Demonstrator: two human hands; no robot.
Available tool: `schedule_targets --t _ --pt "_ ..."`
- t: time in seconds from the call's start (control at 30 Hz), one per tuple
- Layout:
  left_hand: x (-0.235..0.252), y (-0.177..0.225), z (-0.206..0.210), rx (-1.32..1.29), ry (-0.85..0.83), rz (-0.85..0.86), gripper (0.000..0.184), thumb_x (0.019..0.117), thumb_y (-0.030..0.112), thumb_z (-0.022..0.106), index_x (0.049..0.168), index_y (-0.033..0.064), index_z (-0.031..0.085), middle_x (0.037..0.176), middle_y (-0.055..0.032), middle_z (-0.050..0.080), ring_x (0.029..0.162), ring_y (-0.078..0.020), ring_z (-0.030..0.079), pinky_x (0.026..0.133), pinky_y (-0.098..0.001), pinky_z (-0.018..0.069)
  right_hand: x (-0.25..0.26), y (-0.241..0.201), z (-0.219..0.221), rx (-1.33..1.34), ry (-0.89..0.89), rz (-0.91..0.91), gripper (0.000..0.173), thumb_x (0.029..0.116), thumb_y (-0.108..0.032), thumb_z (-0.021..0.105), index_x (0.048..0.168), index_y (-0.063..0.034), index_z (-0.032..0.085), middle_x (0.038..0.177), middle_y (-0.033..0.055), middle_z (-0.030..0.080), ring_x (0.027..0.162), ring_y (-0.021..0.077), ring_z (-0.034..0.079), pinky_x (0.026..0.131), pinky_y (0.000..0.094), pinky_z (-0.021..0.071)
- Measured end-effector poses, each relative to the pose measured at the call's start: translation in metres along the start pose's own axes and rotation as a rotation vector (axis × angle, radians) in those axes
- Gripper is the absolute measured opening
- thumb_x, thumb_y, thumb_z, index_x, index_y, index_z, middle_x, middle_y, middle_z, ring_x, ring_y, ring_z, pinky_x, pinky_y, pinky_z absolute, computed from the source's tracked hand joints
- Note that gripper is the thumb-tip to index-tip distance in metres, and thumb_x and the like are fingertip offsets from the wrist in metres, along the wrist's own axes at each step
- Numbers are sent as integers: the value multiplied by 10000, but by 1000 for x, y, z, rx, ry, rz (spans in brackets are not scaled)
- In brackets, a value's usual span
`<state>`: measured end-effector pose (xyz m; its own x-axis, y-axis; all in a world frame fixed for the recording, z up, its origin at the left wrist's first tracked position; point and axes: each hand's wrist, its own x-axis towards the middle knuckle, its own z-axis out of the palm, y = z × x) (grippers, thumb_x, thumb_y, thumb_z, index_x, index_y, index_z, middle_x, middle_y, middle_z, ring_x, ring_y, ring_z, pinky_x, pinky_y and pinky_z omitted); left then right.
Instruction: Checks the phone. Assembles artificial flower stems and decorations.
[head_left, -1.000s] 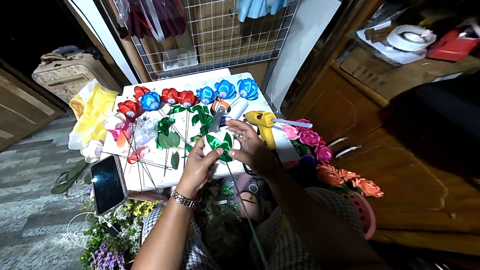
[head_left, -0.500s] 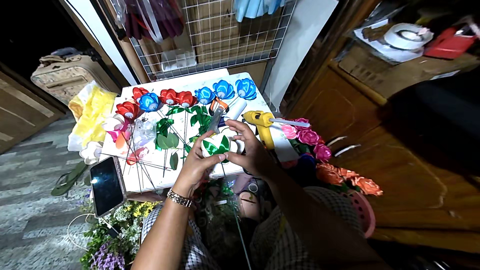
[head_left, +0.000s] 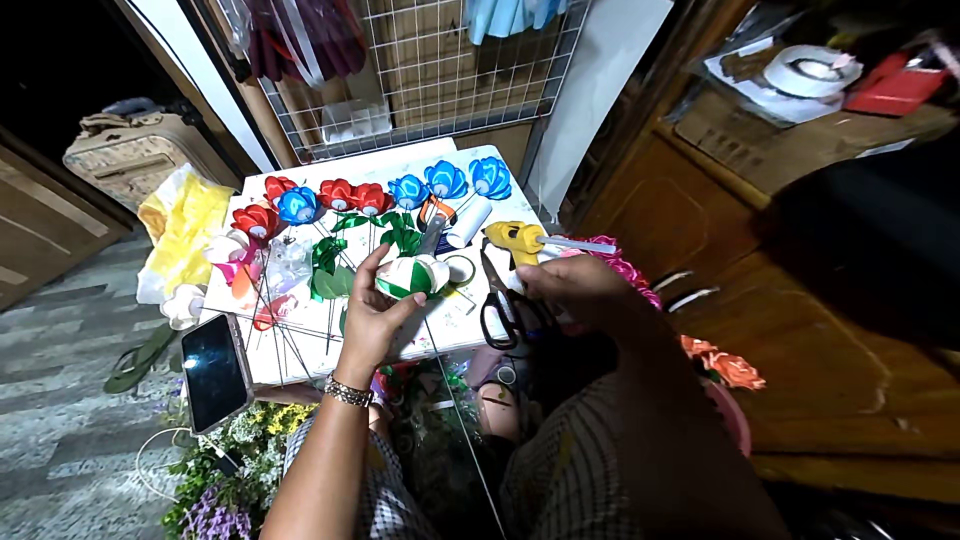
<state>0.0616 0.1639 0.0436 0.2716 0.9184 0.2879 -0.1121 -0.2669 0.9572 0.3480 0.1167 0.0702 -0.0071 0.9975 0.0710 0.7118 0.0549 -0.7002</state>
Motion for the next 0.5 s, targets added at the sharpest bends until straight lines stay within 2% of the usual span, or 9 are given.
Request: schedule_targets --t 0.03,0.07,0.13,0.17,0.23,0.27,0.37,0.43,0.5 --pt "0 0 -1 11 5 68 805 840 -47 722 1540 145 374 1350 -49 602 1040 -112 677 862 -278 591 1 9 -4 -110 -18 92 572 1043 -516 511 763 -38 653 604 128 558 549 281 555 521 504 455" --pt "1 1 -1 25 15 123 816 828 -41 735 1538 122 368 1356 -61 592 1085 -128 667 897 -297 588 2 14 -7 -179 -14 187 567 1014 -522 571 832 8 652 707 209 603 672 383 603 605 607 471" --pt "1 3 -1 62 23 206 826 821 -28 757 1532 93 355 1347 -58 602 1142 -139 649 945 -310 574 10 18 -5 -189 53 332 594 958 -487 685 1160 71 658 1091 329 647 1049 520 613 877 735 445" --pt "1 4 -1 78 20 237 826 823 -30 759 1529 86 348 1351 -55 611 1171 -147 640 970 -319 563 16 23 2 -135 112 334 622 937 -451 727 1257 73 629 1217 335 619 1152 522 581 962 727 421" --pt "1 5 -3 93 11 285 830 820 -39 763 1522 83 339 1364 -58 614 1205 -169 630 1001 -336 550 29 31 20 17 192 271 603 927 -350 762 1306 88 595 1249 334 611 1152 489 591 990 681 433" --pt "1 5 -4 99 10 307 836 818 -37 768 1522 82 332 1372 -59 613 1219 -176 626 1011 -342 548 34 30 28 60 206 254 546 937 -309 753 1285 86 609 1232 324 624 1147 468 604 996 660 442" --pt "-1 7 -10 113 11 391 846 813 -21 780 1518 86 324 1391 -53 603 1249 -190 611 1043 -362 535 34 23 44 70 367 182 337 958 -197 669 1103 107 670 1065 309 666 1000 431 653 887 635 486" --pt "-4 10 -16 102 25 430 841 813 -15 790 1512 125 345 1398 -34 611 1251 -192 619 1035 -360 546 20 12 45 108 492 111 348 979 -226 638 1127 88 654 995 263 673 881 344 657 797 563 517" --pt "-8 13 -22 81 28 460 834 823 -5 796 1511 148 349 1411 -36 605 1259 -208 616 1048 -373 542 0 0 32 192 517 -3 389 979 -293 651 1159 51 650 971 157 698 838 190 662 777 438 549"
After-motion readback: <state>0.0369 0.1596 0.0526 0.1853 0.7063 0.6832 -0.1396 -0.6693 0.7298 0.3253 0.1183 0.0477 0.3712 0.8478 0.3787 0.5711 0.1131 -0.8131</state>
